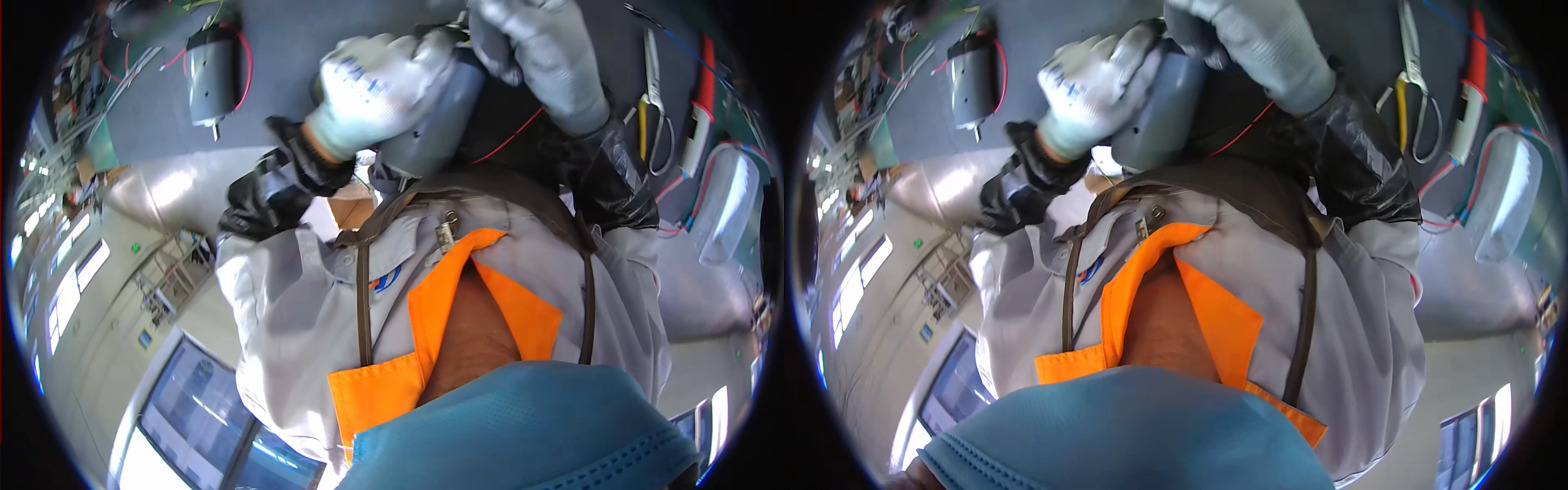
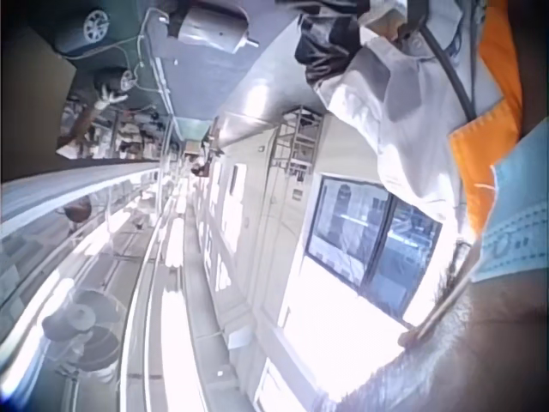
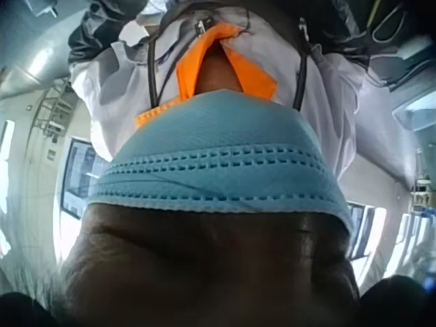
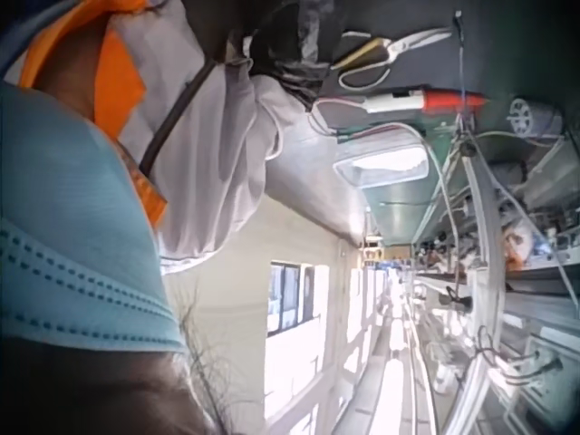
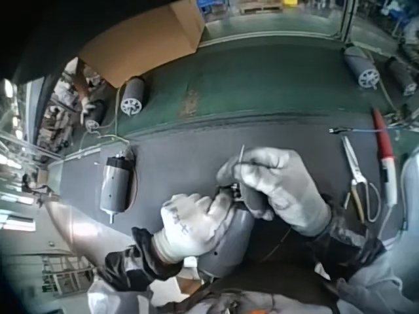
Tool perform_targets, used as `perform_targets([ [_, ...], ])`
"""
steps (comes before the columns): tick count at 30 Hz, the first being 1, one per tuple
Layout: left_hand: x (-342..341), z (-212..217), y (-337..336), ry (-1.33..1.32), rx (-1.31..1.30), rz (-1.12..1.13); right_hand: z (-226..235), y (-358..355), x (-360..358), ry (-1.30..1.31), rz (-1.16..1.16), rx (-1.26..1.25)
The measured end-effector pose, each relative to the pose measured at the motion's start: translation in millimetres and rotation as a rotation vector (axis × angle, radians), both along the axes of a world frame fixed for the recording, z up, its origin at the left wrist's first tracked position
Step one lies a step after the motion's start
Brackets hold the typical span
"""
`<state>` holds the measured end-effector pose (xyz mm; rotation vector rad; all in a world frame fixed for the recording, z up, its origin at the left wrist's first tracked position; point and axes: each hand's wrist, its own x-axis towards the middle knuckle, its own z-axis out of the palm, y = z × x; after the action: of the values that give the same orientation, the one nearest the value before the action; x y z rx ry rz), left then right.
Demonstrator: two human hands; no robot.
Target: Connecting and organizing electrical wires onto small cylindrical motors at a manual assembly workbench.
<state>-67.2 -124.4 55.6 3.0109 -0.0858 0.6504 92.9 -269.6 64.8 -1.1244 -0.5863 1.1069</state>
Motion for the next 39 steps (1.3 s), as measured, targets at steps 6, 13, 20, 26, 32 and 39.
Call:
perform_targets([
  [6, 2, 9, 14, 0.071, 0.144, -0.273, 9, -7, 11, -0.199, -0.008, -0.081],
  [13, -3, 12, 1, 0.213, 0.185, -0.249, -1, 69, -2, 0.015, 0.084, 0.071],
  [20, 1, 25, 5, 0.089, 0.079, -0.062, -34, -125, 57, -1.745, -0.361, -0.549],
  [26, 41, 13, 41, 0.187, -0.382, -0.396, -65, -226, -26, -1.522, -0.434, -0.865],
  [32, 55, -1, 71, 0.291, -1.224, -0.660, -28, -247, -56, -1.409, -0.178, -1.177],
  [39, 44, -7, 89, 0.157, -1.065, -0.573, -6, -218, 12, -0.506, -0.171, -0.410],
])
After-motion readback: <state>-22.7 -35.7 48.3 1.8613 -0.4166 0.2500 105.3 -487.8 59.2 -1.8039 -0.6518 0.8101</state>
